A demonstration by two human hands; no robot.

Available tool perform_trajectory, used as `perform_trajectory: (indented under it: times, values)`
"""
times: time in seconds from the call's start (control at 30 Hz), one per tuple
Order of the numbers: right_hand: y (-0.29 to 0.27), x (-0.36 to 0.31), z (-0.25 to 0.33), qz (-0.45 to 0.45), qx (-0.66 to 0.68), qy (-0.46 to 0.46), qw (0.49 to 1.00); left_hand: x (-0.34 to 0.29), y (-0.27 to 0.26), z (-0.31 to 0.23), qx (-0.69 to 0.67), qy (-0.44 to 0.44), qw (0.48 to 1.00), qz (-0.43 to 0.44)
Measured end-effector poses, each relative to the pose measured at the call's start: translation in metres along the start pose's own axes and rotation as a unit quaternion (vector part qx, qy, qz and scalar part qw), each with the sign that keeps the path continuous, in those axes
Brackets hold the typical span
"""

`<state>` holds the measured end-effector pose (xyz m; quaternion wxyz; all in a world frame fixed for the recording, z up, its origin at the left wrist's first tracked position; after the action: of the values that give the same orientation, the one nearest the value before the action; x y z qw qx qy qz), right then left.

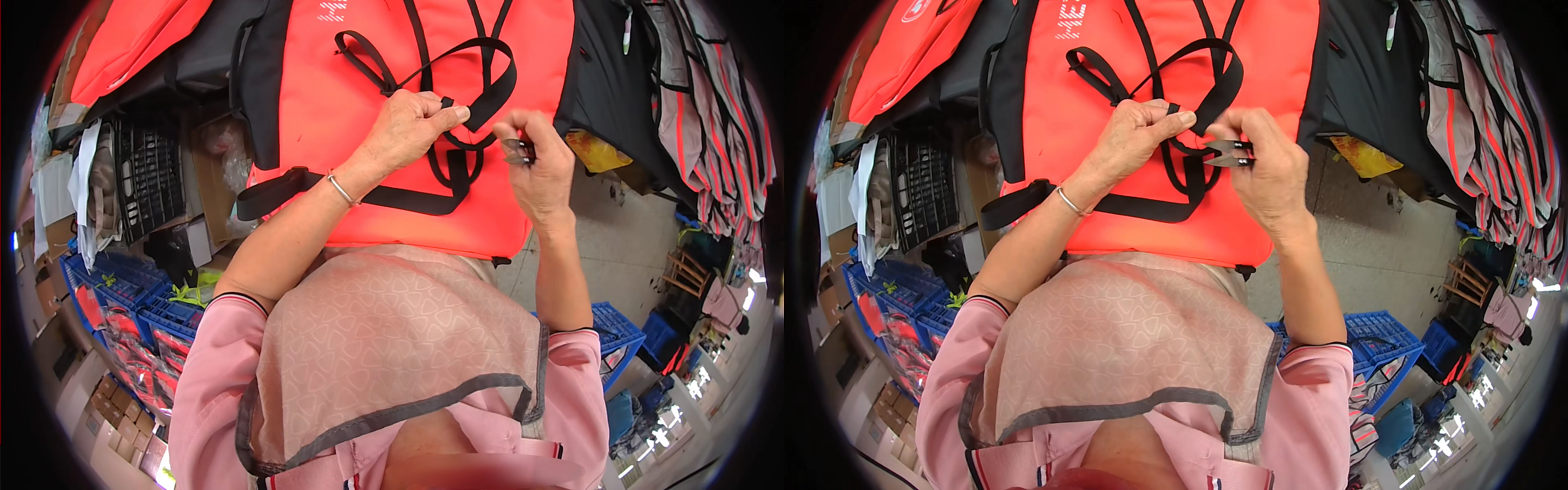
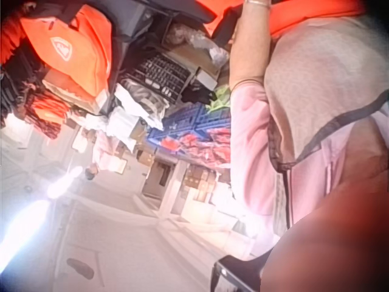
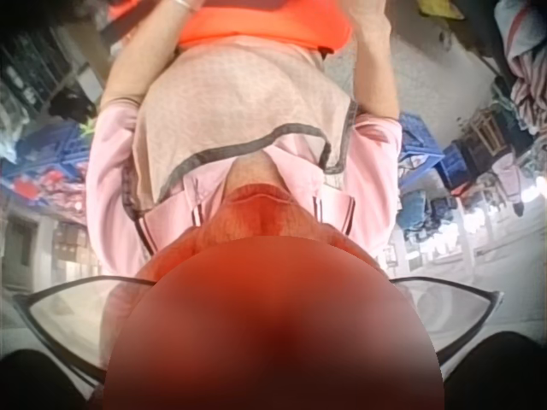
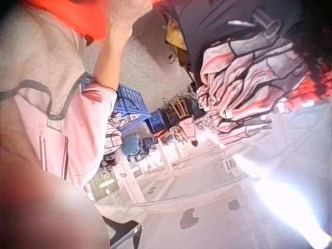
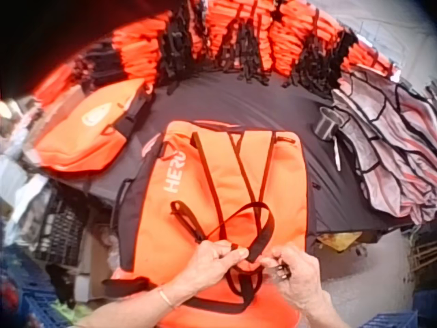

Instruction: Inspecting and assembling backpack components, trimming threads with snips, and checking interior pockets.

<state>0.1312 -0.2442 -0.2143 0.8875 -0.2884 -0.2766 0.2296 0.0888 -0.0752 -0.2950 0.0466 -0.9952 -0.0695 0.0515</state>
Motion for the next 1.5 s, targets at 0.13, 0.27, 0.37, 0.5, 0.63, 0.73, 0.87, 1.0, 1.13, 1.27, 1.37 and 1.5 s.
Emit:
perform_trajectory:
  times: [0.13, 0.27, 0.37, 0.5, 0.63, 0.73, 0.87, 1.0, 1.13, 1.27, 1.37, 1.5]
  values:
    - [-0.004, -0.003, -0.005, 0.058, -0.049, -0.03, 0.997, 0.002, 0.002, -0.001, 0.005, 0.002, 1.0, -0.003]
    - [0.003, 0.003, -0.003, 0.132, -0.15, -0.141, 0.97, 0.004, 0.002, 0.0, 0.006, 0.01, 1.0, -0.003]
    - [0.005, 0.008, -0.006, 0.167, -0.143, -0.165, 0.962, 0.005, 0.001, -0.001, 0.023, 0.001, 1.0, 0.012]
    - [0.009, 0.006, -0.007, 0.207, -0.147, -0.194, 0.948, 0.007, 0.0, 0.003, 0.034, -0.038, 0.998, 0.038]
    - [0.019, 0.003, -0.01, 0.161, -0.167, -0.16, 0.959, 0.007, 0.002, 0.005, -0.011, -0.04, 0.999, 0.019]
    - [0.023, -0.001, -0.009, 0.08, -0.124, -0.146, 0.978, 0.006, 0.001, 0.0, -0.063, -0.062, 0.996, 0.007]
    - [0.032, -0.005, -0.002, 0.042, -0.139, -0.11, 0.983, 0.01, 0.0, 0.002, -0.004, -0.088, 0.996, 0.003]
    - [0.034, 0.002, 0.0, 0.042, -0.173, -0.064, 0.982, 0.01, 0.01, 0.006, -0.101, -0.093, 0.989, -0.05]
    - [0.022, 0.008, -0.016, -0.036, -0.007, 0.004, 0.999, 0.01, 0.009, 0.008, -0.08, -0.109, 0.989, -0.056]
    - [-0.011, 0.008, -0.013, -0.02, 0.006, 0.085, 0.996, 0.008, 0.008, 0.008, -0.051, -0.079, 0.994, -0.055]
    - [-0.005, 0.008, -0.012, 0.055, -0.048, -0.039, 0.997, 0.008, 0.007, 0.002, -0.033, -0.065, 0.996, -0.056]
    - [0.0, 0.008, -0.011, 0.132, -0.097, -0.058, 0.985, 0.007, 0.007, 0.005, 0.005, -0.058, 0.997, -0.042]
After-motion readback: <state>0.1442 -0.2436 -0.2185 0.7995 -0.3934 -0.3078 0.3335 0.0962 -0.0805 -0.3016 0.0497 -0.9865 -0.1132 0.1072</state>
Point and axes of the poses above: each hand's wrist, its own x-axis towards the middle knuckle, its own y-axis out of the palm, z = x × y, the point moved 3 cm from there along x, towards the middle knuckle, and after that the axes turned 1 degree about y, right-handed, at the moved point
